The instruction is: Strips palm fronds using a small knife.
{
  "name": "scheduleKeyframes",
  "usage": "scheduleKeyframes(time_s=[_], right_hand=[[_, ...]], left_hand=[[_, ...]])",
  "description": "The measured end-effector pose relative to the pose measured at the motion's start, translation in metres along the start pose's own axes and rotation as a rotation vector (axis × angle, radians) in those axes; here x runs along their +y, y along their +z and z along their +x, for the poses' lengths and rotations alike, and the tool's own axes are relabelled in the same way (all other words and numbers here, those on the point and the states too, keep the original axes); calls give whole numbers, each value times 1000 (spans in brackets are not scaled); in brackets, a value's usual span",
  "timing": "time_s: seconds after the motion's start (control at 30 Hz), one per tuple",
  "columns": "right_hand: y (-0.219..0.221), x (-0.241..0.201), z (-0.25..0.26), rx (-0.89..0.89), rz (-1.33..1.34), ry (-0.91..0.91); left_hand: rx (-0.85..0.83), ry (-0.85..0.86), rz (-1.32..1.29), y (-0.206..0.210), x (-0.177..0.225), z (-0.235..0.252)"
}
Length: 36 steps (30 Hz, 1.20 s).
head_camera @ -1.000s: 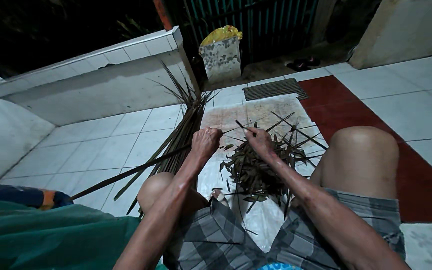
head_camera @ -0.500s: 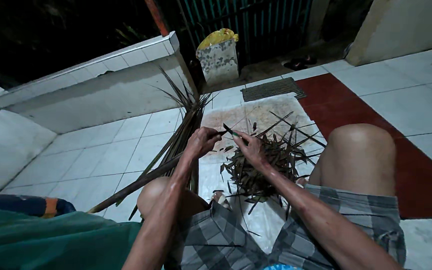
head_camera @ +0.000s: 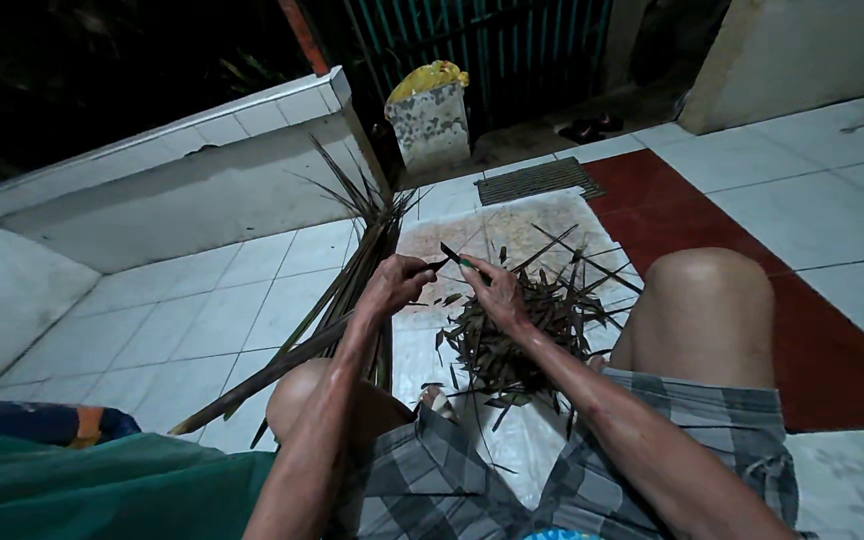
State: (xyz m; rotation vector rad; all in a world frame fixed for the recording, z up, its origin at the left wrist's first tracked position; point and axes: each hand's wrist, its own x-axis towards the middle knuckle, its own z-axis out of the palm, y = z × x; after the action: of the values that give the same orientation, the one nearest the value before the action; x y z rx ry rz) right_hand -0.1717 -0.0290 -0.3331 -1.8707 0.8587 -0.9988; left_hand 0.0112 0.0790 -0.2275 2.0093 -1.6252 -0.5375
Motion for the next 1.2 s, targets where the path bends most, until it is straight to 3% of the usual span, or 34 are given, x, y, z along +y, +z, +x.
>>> scheduleKeyframes(time_s=[0.13, 0.33, 0.43, 0.53, 0.63, 0.8, 1.0, 1.2], right_hand=[[-10, 0, 7, 18, 28, 32], [-36, 50, 59, 116, 21, 176], [-52, 36, 39, 172, 101, 178], [-47, 7, 5, -6, 279, 134], [-20, -5, 3, -160, 569, 172], [-3, -16, 3, -137, 742, 256], [-29, -16, 12, -70, 659, 275], [-27, -24, 5, -97, 179, 114]], left_hand=[[-17, 8, -18, -2, -4, 0], [-42, -42, 2, -6, 1, -7], [-21, -48, -5, -3, -8, -1], [-19, -37, 2, -1, -7, 5], [-63, -41, -11, 2, 2, 7], [-126, -11, -96, 6, -2, 7], [-131, -57, -84, -1, -13, -2], [25, -46, 40, 1, -15, 3]])
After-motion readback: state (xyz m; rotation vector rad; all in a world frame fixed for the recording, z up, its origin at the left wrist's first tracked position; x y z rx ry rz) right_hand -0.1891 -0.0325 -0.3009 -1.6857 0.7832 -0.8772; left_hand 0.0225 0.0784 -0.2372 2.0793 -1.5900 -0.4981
